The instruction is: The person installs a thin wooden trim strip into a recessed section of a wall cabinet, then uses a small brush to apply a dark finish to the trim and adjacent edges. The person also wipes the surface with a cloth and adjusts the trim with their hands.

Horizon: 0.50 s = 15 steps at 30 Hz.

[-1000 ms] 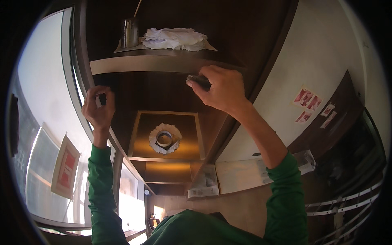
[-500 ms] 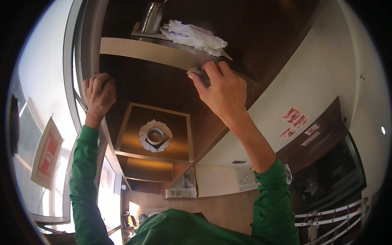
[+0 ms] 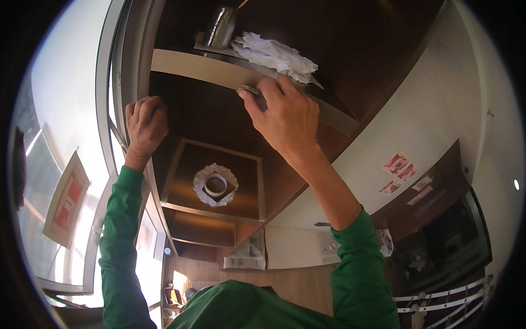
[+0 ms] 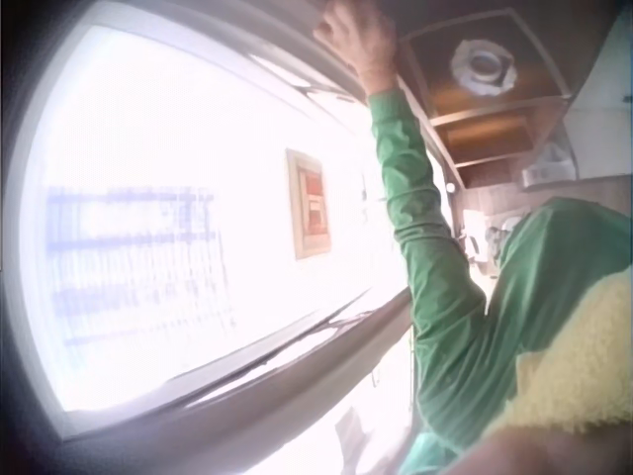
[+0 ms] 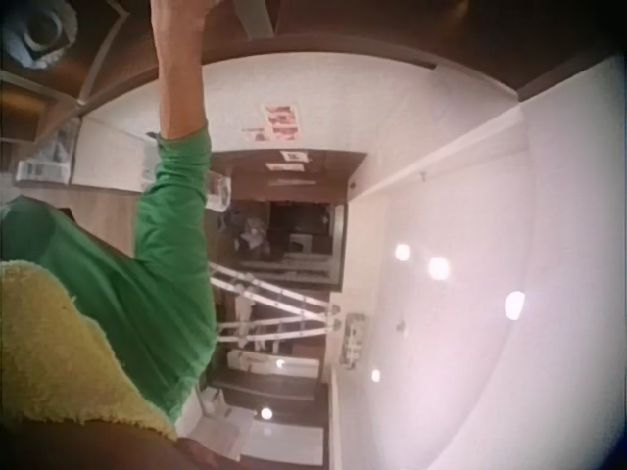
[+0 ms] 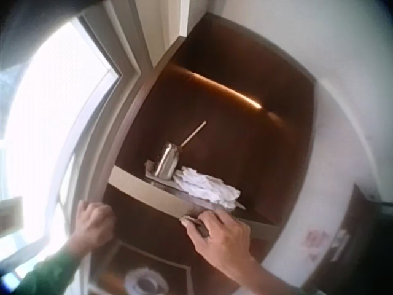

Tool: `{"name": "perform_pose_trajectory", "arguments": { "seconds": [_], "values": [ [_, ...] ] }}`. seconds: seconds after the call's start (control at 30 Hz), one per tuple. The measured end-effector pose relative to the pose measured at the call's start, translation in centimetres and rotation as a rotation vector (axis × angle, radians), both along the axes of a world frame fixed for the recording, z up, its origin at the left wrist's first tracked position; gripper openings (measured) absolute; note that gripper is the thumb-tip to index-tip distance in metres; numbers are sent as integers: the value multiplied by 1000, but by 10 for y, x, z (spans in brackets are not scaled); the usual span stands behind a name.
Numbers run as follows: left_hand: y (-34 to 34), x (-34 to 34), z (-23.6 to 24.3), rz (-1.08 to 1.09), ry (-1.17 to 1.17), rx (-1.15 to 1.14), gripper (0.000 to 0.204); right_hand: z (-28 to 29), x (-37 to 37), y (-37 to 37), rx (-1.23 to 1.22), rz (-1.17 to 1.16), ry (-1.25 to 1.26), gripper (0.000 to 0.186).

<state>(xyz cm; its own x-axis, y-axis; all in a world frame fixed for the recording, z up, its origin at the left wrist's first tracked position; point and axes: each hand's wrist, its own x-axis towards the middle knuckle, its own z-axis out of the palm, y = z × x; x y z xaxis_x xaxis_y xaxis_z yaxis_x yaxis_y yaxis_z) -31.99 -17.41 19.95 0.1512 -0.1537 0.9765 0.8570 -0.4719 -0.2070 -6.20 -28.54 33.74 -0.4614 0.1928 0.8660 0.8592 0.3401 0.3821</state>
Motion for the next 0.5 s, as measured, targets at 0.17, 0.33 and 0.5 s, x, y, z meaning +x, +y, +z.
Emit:
{"name": "perform_pose_trajectory", "arguments": {
  "seconds": [0.17, 0.33, 0.5],
  "values": [
    [-2, -2, 0, -4, 17, -10, 26, -2, -17, 8, 34, 7, -15, 25],
    [5, 5, -3, -61, 45, 10, 25, -1, -82, 32, -4, -11, -6, 27],
    [2, -6, 0, -45, 46, 3, 24, -1, -85, 32, -29, 3, 10, 27]
  ]
}}
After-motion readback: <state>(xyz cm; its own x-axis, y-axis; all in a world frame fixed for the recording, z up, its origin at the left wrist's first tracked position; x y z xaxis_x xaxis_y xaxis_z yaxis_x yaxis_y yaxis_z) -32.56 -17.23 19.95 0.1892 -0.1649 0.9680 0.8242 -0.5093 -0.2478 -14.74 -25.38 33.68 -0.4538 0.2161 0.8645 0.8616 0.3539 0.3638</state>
